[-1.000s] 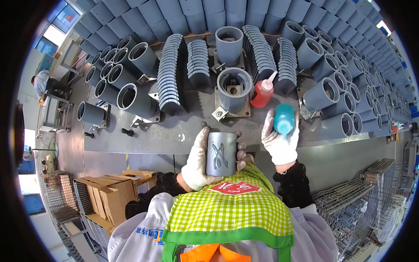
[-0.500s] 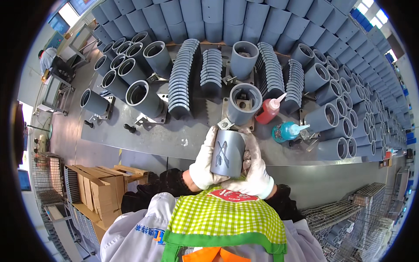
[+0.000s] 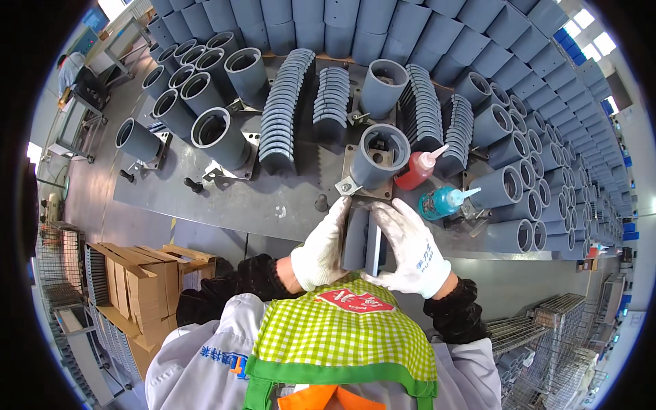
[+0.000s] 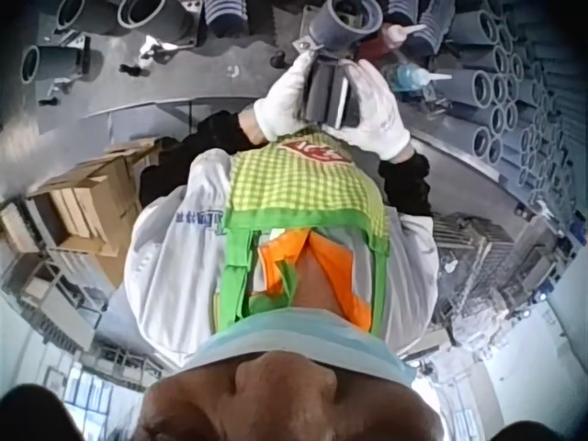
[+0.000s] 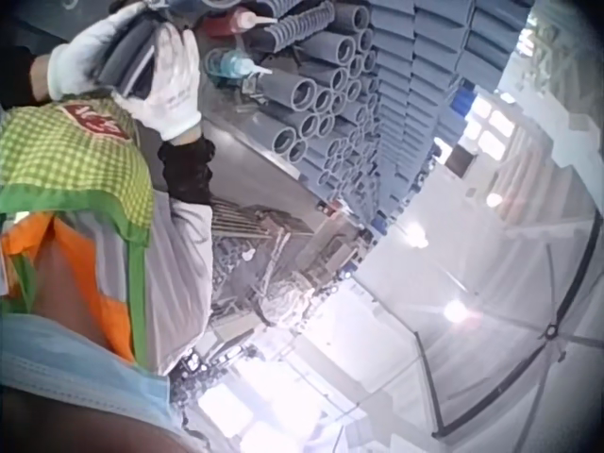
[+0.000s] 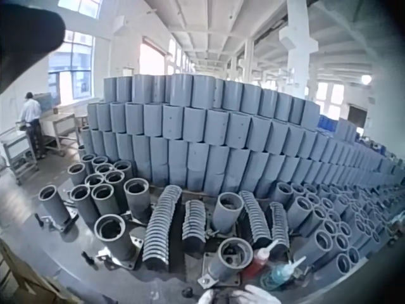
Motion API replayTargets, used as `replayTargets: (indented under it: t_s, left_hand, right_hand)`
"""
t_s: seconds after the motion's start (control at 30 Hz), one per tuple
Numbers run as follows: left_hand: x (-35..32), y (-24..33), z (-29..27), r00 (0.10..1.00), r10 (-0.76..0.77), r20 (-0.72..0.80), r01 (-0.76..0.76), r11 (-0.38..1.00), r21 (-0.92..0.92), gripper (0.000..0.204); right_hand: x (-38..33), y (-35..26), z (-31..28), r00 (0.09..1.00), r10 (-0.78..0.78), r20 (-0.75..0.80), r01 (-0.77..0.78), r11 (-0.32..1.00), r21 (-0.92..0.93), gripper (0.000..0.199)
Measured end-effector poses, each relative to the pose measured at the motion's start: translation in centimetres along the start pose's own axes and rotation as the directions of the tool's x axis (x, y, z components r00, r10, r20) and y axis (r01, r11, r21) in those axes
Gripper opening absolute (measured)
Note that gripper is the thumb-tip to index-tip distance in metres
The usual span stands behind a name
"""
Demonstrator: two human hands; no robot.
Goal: Apply sealant from two different squeeze bottles to grey cylindrical industrial components and organize them on a workbench.
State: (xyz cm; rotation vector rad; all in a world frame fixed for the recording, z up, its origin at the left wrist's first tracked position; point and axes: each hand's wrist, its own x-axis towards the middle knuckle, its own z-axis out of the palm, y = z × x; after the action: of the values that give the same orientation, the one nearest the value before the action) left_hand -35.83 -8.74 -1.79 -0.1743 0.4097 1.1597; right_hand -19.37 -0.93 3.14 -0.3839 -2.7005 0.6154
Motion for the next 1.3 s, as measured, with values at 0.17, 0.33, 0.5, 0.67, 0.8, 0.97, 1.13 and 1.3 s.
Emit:
replayTargets:
  t_s: [0.17,0.33,0.5,0.67,0.8,0.97,1.13,1.3]
  left_hand:
    - [-0.4,-0.1,1.0,0.996,0.08,-0.026,-0.077,0.991,0.11,0.057]
    - [-0.1,0.0,-0.7,0.994,0.068,0.084,-0.063,0.997,-0.05,0.048]
    - [0.5,-0.3,0.0,0.997,0.047,0.053,-0.042,0.995,-0.091,0.05]
    - [-0.3,-0.1,-0.2,0.98,0.059,0.189,-0.03,0.987,-0.157,0.053]
    - [-0.5,0.7,-1.3,0.998,-0.021,0.067,0.036,0.973,-0.228,0.05]
    - [-1.3,1.0,-0.7,0.985,-0.101,0.143,0.132,0.966,-0.224,0.051]
    - [-2.3,1.1,1.1,0.997,0.033,0.069,-0.03,0.998,-0.049,0.057]
    - [-2.2,2.2,-0.3,0.996,-0.091,-0.008,0.089,0.988,-0.129,0.059]
  right_hand:
    - [2.5,-1.0,-1.0,0.993,-0.014,0.115,0.013,1.0,0.013,0.099]
    - [0.7,0.6,2.5,0.983,0.183,0.023,-0.155,0.753,0.639,0.101]
    - [3.4,-1.4,-2.7,0.951,0.207,0.228,-0.272,0.912,0.306,0.099]
    - [6.4,-3.7,-2.9,0.915,0.05,0.401,0.004,0.991,-0.134,0.091]
    - [2.9,1.5,0.3,0.99,-0.12,0.075,0.082,0.922,0.379,0.095]
    - [0.9,-0.7,1.3,0.984,0.153,-0.096,-0.07,0.815,0.575,0.101]
    - [6.4,-5.5,-1.7,0.92,0.036,0.391,0.037,0.983,-0.179,0.096]
    - [3.1,-1.9,1.5,0.997,0.049,-0.054,-0.021,0.903,0.429,0.098]
